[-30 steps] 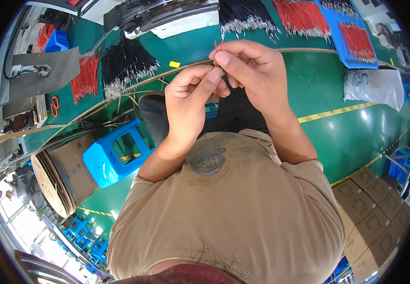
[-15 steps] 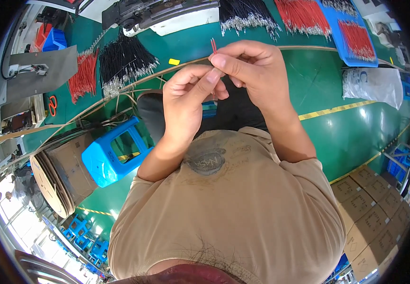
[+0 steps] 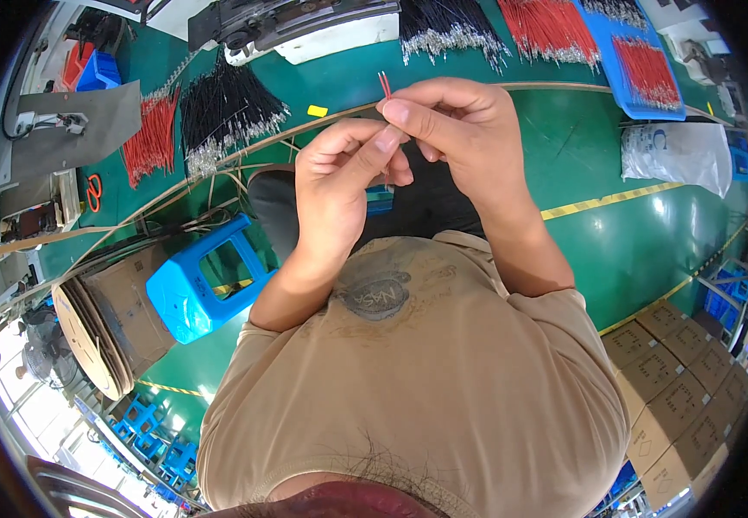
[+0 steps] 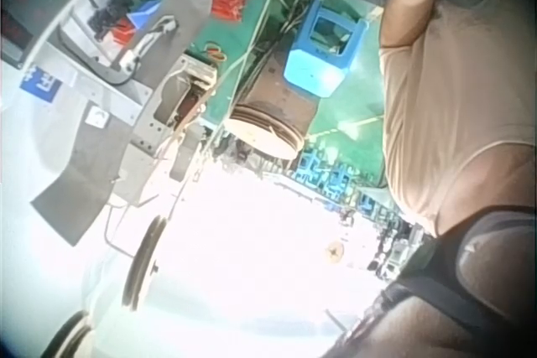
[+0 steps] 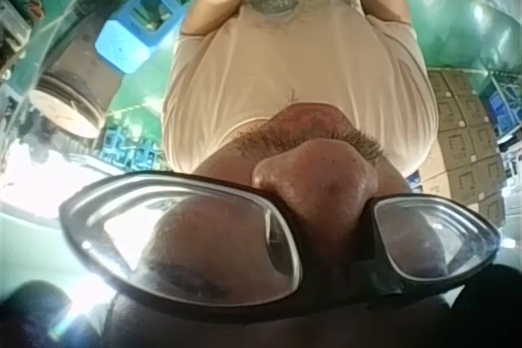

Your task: The person crimps metal terminals onto the ends of individual electrical wires using an industrial crimping machine.

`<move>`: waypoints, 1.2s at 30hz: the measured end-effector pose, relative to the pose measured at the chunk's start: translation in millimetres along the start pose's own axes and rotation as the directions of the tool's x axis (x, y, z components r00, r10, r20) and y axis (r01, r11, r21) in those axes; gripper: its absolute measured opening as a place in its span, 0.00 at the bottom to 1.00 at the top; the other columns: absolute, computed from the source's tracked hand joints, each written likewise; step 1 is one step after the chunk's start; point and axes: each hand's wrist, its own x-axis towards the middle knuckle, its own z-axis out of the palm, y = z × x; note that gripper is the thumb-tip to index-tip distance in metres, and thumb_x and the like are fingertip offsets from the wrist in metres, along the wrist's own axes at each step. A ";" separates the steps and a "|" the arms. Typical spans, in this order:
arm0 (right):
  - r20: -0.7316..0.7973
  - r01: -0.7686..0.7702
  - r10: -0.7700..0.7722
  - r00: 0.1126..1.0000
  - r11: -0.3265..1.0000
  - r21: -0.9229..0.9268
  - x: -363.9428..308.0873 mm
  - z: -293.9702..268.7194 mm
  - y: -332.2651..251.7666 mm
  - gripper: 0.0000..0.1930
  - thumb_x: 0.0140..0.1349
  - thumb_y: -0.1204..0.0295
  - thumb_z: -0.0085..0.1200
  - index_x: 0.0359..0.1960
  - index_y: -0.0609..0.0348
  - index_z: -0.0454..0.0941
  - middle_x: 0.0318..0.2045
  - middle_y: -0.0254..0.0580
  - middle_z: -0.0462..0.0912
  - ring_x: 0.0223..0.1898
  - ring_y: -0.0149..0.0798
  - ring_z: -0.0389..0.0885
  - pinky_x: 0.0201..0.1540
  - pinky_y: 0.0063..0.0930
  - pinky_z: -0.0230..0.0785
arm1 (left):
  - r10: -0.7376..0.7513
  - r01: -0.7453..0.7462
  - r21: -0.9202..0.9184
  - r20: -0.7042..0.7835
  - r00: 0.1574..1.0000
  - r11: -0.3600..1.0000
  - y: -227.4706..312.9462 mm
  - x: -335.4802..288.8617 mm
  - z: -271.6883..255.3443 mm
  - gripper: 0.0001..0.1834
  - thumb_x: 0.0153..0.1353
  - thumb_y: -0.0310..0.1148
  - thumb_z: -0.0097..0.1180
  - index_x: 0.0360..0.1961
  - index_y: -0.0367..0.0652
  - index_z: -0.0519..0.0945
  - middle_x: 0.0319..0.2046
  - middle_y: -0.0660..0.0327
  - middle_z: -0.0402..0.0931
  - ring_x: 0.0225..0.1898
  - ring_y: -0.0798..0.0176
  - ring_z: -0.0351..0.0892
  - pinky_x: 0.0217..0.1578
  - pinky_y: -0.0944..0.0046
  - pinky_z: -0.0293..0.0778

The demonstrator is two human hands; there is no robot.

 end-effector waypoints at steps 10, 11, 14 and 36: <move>-0.030 0.021 -0.022 0.999 0.999 -0.028 -4.2 4.1 -2.1 0.05 0.56 0.73 0.60 0.31 0.62 0.83 0.18 0.31 0.77 0.16 0.20 0.64 0.17 0.13 0.52 | -0.023 0.024 -0.006 0.039 0.999 1.000 0.2 -1.0 -2.3 0.06 0.61 0.26 0.54 0.34 0.33 0.78 0.24 0.59 0.77 0.23 0.70 0.75 0.25 0.73 0.72; -0.037 0.024 -0.025 0.999 0.999 -0.026 -4.8 4.9 -2.5 0.05 0.56 0.74 0.60 0.30 0.62 0.83 0.18 0.31 0.77 0.16 0.20 0.64 0.17 0.13 0.52 | -0.022 0.023 -0.016 0.046 0.999 1.000 0.0 -1.2 -2.4 0.06 0.61 0.26 0.54 0.34 0.33 0.78 0.24 0.59 0.77 0.23 0.70 0.75 0.25 0.73 0.71; -0.043 0.057 -0.058 0.997 0.998 -0.025 -6.4 7.1 -1.8 0.04 0.55 0.75 0.60 0.30 0.62 0.83 0.18 0.31 0.77 0.16 0.19 0.65 0.17 0.13 0.52 | -0.032 0.032 -0.010 0.050 0.998 0.999 0.0 -2.3 -2.7 0.05 0.61 0.25 0.53 0.34 0.33 0.78 0.24 0.60 0.76 0.23 0.70 0.75 0.25 0.72 0.71; 0.087 -0.047 0.064 0.994 0.982 -0.182 -15.3 24.8 -12.6 0.04 0.59 0.77 0.55 0.28 0.64 0.79 0.18 0.27 0.74 0.17 0.17 0.64 0.18 0.13 0.51 | 0.079 -0.070 -0.198 0.041 0.996 0.978 7.6 10.2 -25.4 0.07 0.58 0.24 0.58 0.38 0.34 0.79 0.31 0.61 0.78 0.28 0.71 0.73 0.31 0.72 0.70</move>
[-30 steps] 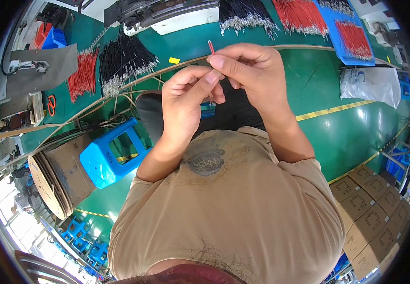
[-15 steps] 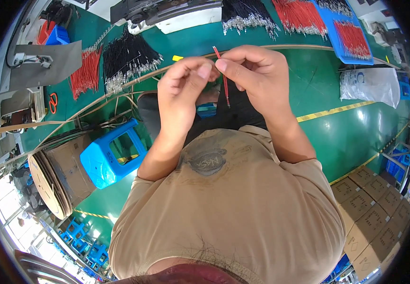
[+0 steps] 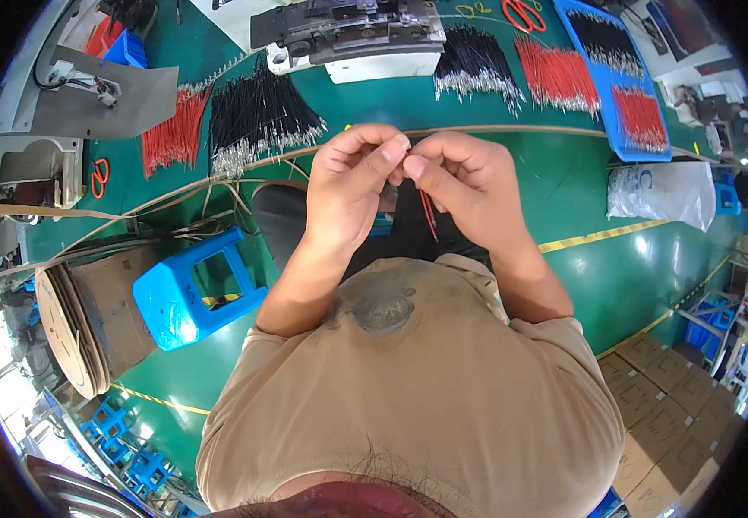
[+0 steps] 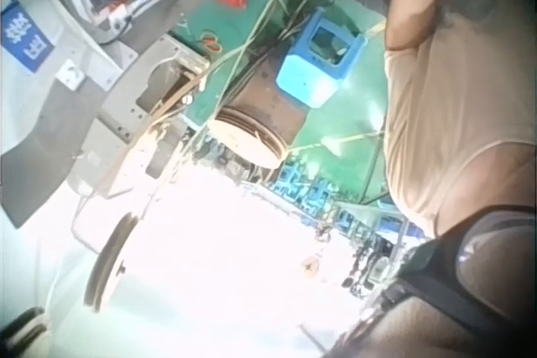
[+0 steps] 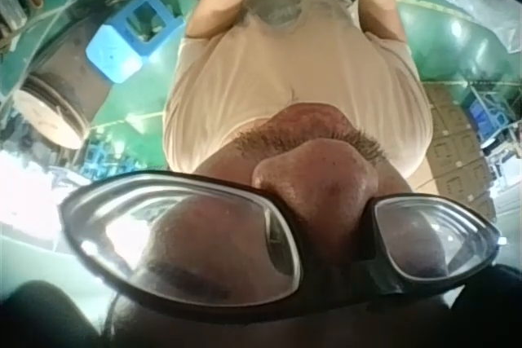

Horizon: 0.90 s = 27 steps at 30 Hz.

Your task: The person crimps metal terminals onto the ends of individual electrical wires using an industrial crimping machine.

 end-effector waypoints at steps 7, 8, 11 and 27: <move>-0.046 0.231 -0.248 0.968 0.946 -0.229 36.0 4.9 -0.4 0.05 0.60 0.76 0.53 0.28 0.66 0.79 0.19 0.30 0.75 0.20 0.19 0.68 0.21 0.14 0.57 | 0.005 -0.009 -0.074 -0.056 0.998 0.997 -0.3 21.4 -0.9 0.12 0.64 0.32 0.52 0.45 0.36 0.75 0.32 0.60 0.75 0.28 0.70 0.71 0.30 0.71 0.67; -0.045 0.224 -0.241 0.970 0.947 -0.231 44.5 3.4 -1.6 0.05 0.60 0.76 0.53 0.28 0.66 0.79 0.19 0.30 0.75 0.20 0.19 0.68 0.21 0.14 0.57 | 0.001 -0.005 -0.078 -0.060 0.998 0.997 0.5 23.1 -0.1 0.12 0.64 0.32 0.52 0.45 0.36 0.75 0.32 0.60 0.75 0.28 0.70 0.71 0.30 0.71 0.67; -0.241 0.151 -0.269 0.932 0.895 -0.419 73.5 -4.8 -3.4 0.06 0.58 0.74 0.56 0.27 0.65 0.79 0.18 0.29 0.75 0.19 0.18 0.67 0.21 0.14 0.57 | -0.024 0.015 -0.099 -0.086 0.996 0.995 -1.4 26.3 1.4 0.14 0.66 0.35 0.48 0.47 0.37 0.73 0.33 0.60 0.74 0.28 0.70 0.71 0.30 0.70 0.66; -0.338 0.182 -0.300 0.892 0.923 -0.338 104.4 0.7 0.7 0.05 0.54 0.76 0.55 0.24 0.65 0.79 0.16 0.27 0.74 0.19 0.16 0.65 0.21 0.13 0.55 | -0.094 0.094 -0.017 0.010 0.995 0.995 -11.5 15.8 -5.4 0.11 0.66 0.34 0.47 0.40 0.37 0.75 0.26 0.63 0.73 0.26 0.72 0.70 0.29 0.74 0.66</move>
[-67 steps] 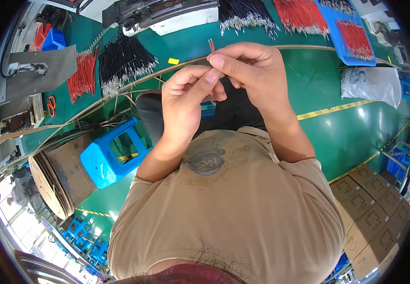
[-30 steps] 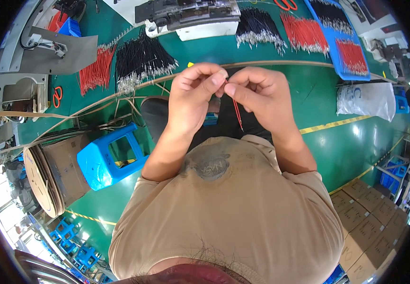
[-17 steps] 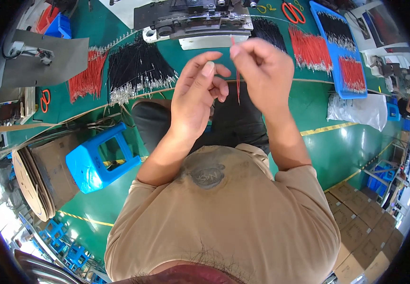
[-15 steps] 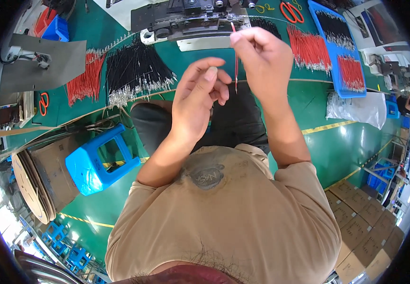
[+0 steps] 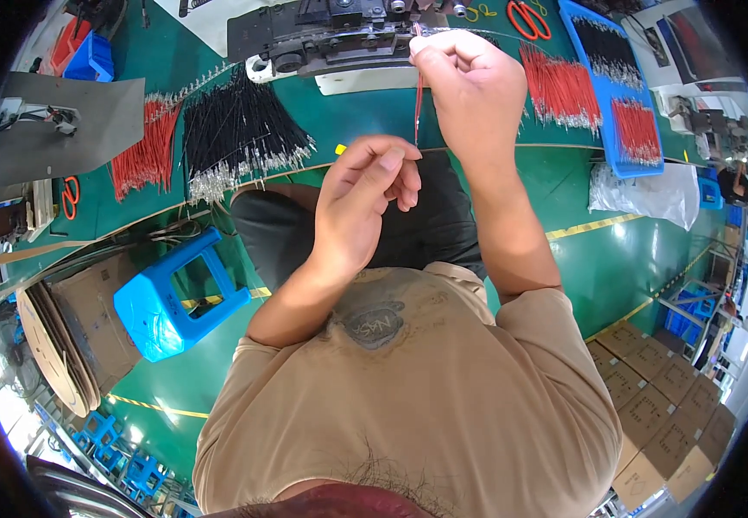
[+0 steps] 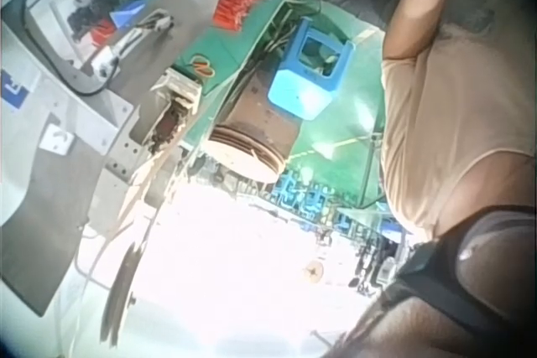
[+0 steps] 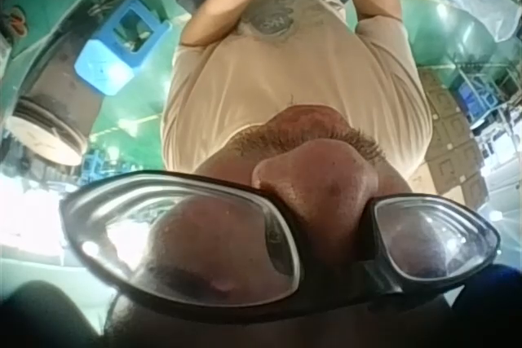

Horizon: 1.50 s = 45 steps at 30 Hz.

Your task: The person crimps metal terminals onto the ends of individual electrical wires using an industrial crimping machine.

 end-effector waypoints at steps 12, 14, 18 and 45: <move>-0.003 -0.004 0.004 1.000 1.000 -0.012 0.7 1.2 -2.6 0.05 0.54 0.76 0.55 0.23 0.65 0.79 0.17 0.28 0.75 0.20 0.17 0.67 0.23 0.13 0.58 | -0.019 0.020 -0.008 0.012 1.000 1.000 -1.5 -1.1 1.0 0.10 0.66 0.33 0.46 0.38 0.37 0.75 0.26 0.64 0.73 0.27 0.73 0.70 0.29 0.74 0.66; -0.037 0.007 -0.008 0.999 1.000 -0.025 0.0 1.7 -2.4 0.05 0.54 0.76 0.55 0.23 0.65 0.79 0.17 0.28 0.75 0.20 0.17 0.67 0.23 0.13 0.58 | -0.020 0.020 -0.002 0.016 1.000 1.000 -1.3 -1.6 1.9 0.10 0.66 0.33 0.46 0.38 0.37 0.74 0.26 0.64 0.73 0.27 0.73 0.69 0.29 0.74 0.65; -0.025 -0.001 0.001 1.000 1.000 0.013 -1.1 -0.8 -1.5 0.05 0.54 0.76 0.56 0.23 0.65 0.79 0.17 0.27 0.75 0.20 0.17 0.66 0.22 0.13 0.56 | -0.032 0.032 0.025 0.013 0.999 0.999 -0.9 -3.4 2.7 0.10 0.66 0.32 0.45 0.38 0.37 0.74 0.26 0.64 0.72 0.27 0.73 0.69 0.29 0.74 0.65; 0.390 0.241 -0.146 0.909 0.948 -0.209 -52.6 -141.9 15.4 0.05 0.54 0.72 0.60 0.25 0.59 0.77 0.17 0.34 0.72 0.17 0.28 0.68 0.19 0.24 0.57 | 0.003 0.000 0.368 -0.009 1.000 0.930 -21.0 22.8 53.4 0.13 0.60 0.29 0.57 0.44 0.34 0.76 0.28 0.63 0.74 0.24 0.74 0.69 0.25 0.76 0.64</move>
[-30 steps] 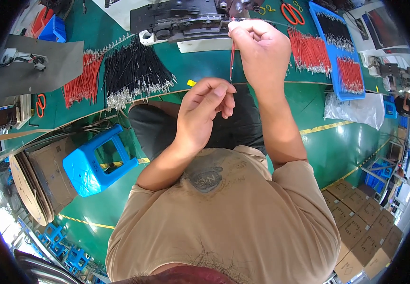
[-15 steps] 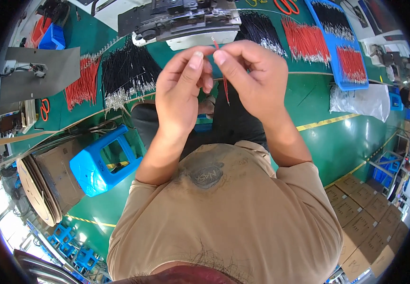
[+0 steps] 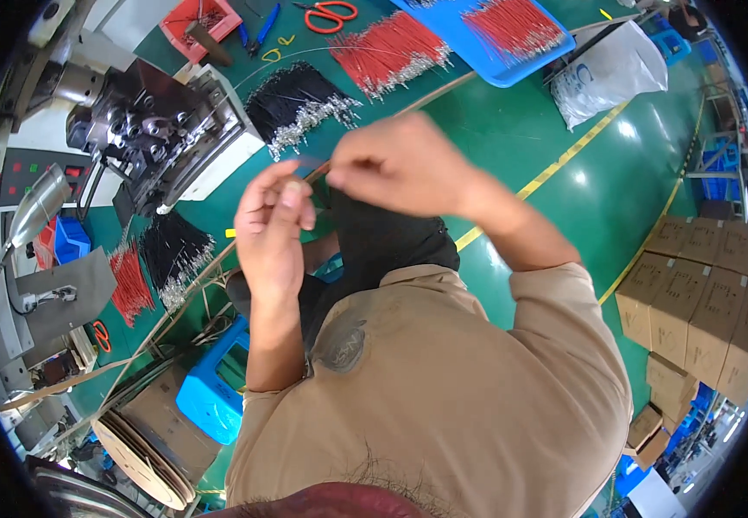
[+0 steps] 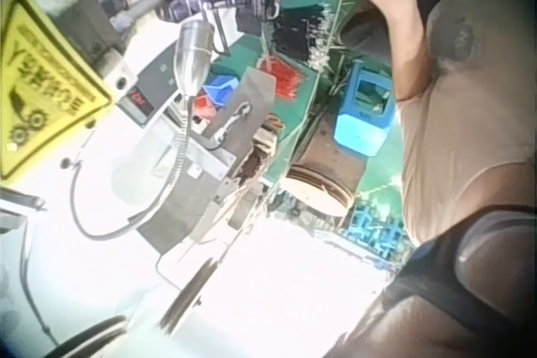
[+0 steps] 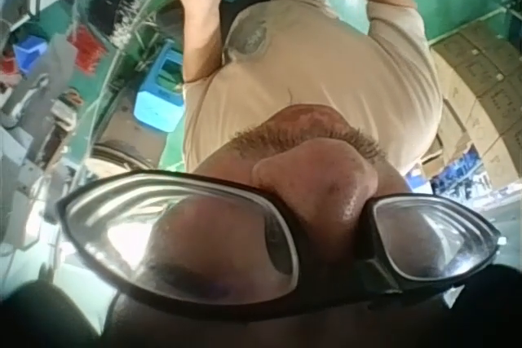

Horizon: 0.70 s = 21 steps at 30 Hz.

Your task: The person crimps metal terminals onto the ends of individual electrical wires using an industrial crimping machine.

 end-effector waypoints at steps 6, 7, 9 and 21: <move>-0.441 -0.349 0.153 0.884 0.843 -0.408 7.9 -123.9 80.4 0.07 0.58 0.69 0.56 0.30 0.62 0.79 0.15 0.31 0.70 0.19 0.22 0.63 0.22 0.18 0.58 | -0.162 0.153 0.064 0.178 0.971 0.986 -20.8 -8.4 22.3 0.12 0.61 0.29 0.54 0.45 0.37 0.75 0.31 0.63 0.76 0.27 0.75 0.71 0.29 0.76 0.66; -0.397 -0.376 0.211 0.893 0.834 -0.404 11.3 -133.6 95.7 0.10 0.56 0.66 0.57 0.29 0.60 0.78 0.16 0.36 0.73 0.19 0.29 0.70 0.24 0.25 0.63 | -0.178 0.164 0.085 0.186 0.966 0.983 -22.5 -8.9 24.9 0.11 0.61 0.29 0.54 0.44 0.37 0.76 0.30 0.64 0.76 0.27 0.75 0.71 0.29 0.76 0.66; -0.383 -0.390 0.182 0.906 0.711 -0.585 5.9 -138.6 136.7 0.11 0.55 0.64 0.58 0.29 0.59 0.78 0.18 0.40 0.75 0.21 0.36 0.74 0.26 0.30 0.65 | -0.189 0.169 0.125 0.162 0.969 0.978 -23.3 -9.8 30.4 0.08 0.61 0.28 0.53 0.40 0.36 0.78 0.28 0.62 0.76 0.26 0.74 0.72 0.29 0.75 0.67; -0.430 -0.476 0.214 0.877 0.509 -0.717 3.5 -159.3 166.7 0.12 0.51 0.63 0.61 0.26 0.57 0.74 0.21 0.45 0.78 0.25 0.48 0.78 0.29 0.39 0.67 | -0.015 0.061 0.369 -0.125 0.992 0.927 -5.1 -23.8 -4.3 0.07 0.61 0.24 0.54 0.40 0.37 0.79 0.30 0.65 0.76 0.30 0.75 0.72 0.33 0.76 0.69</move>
